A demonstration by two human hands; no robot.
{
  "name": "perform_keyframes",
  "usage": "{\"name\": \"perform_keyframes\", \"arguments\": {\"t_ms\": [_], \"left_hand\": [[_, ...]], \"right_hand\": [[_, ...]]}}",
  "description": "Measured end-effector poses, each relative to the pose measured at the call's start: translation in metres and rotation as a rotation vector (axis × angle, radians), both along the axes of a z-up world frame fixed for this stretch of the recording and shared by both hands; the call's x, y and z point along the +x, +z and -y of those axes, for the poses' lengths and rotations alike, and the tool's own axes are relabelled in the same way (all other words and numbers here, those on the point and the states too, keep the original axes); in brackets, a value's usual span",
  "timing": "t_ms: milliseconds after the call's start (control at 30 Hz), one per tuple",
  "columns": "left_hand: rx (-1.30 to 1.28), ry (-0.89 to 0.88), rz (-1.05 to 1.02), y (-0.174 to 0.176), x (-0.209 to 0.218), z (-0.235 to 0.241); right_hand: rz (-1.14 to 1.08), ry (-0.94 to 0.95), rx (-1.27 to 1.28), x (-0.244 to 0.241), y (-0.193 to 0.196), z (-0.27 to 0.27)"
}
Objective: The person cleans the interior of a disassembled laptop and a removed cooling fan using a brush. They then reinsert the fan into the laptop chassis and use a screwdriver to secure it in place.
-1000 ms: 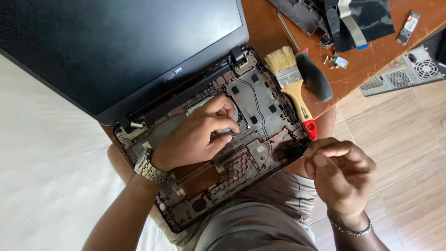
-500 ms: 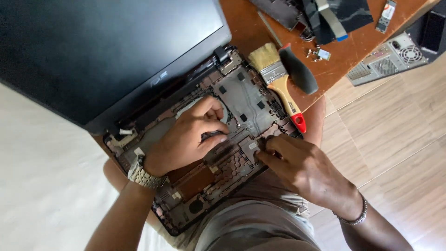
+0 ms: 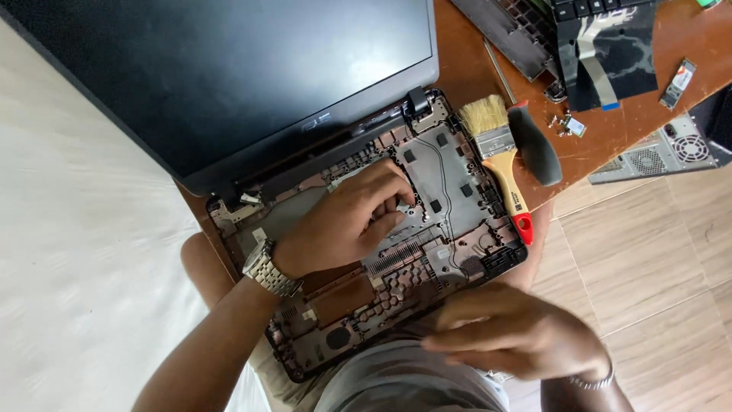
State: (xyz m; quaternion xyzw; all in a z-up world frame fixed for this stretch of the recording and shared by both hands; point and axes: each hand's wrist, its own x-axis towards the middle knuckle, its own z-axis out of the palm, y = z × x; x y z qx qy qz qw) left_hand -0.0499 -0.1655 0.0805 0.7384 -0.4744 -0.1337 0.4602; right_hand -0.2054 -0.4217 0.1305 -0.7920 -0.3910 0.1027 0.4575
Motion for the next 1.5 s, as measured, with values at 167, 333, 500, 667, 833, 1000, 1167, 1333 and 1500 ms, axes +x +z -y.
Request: {"name": "perform_keyframes", "arguments": {"t_ms": [167, 333, 500, 667, 833, 1000, 1167, 1333, 1500], "left_hand": [[-0.151, 0.019, -0.046, -0.008, 0.006, 0.002], [-0.228, 0.115, -0.179, 0.005, -0.002, 0.006], [-0.278, 0.121, -0.23, 0.0, -0.004, 0.007], [-0.201, 0.228, -0.162, 0.018, -0.016, 0.014], [-0.186, 0.269, -0.105, 0.022, -0.019, 0.016], [-0.154, 0.3, -0.11, 0.024, -0.024, 0.016], [-0.185, 0.248, -0.094, 0.023, -0.027, 0.015], [-0.184, 0.201, -0.01, 0.032, -0.026, 0.014], [-0.245, 0.135, -0.044, 0.033, -0.021, 0.013]], "right_hand": [[-0.088, -0.645, 0.411, 0.025, -0.038, 0.013], [-0.506, -0.799, 0.837, 0.045, -0.056, 0.0], [-0.808, -0.666, 0.999, 0.057, -0.066, -0.008], [-0.966, -0.563, 1.003, 0.06, -0.07, -0.007], [-1.037, -0.516, 1.105, 0.062, -0.072, -0.015], [-1.085, -0.481, 1.175, 0.065, -0.078, -0.019], [-1.074, -0.588, 1.166, 0.067, -0.083, -0.025], [-1.083, -0.553, 1.132, 0.068, -0.081, -0.024], [-1.087, -0.542, 1.135, 0.068, -0.084, -0.025]]}}
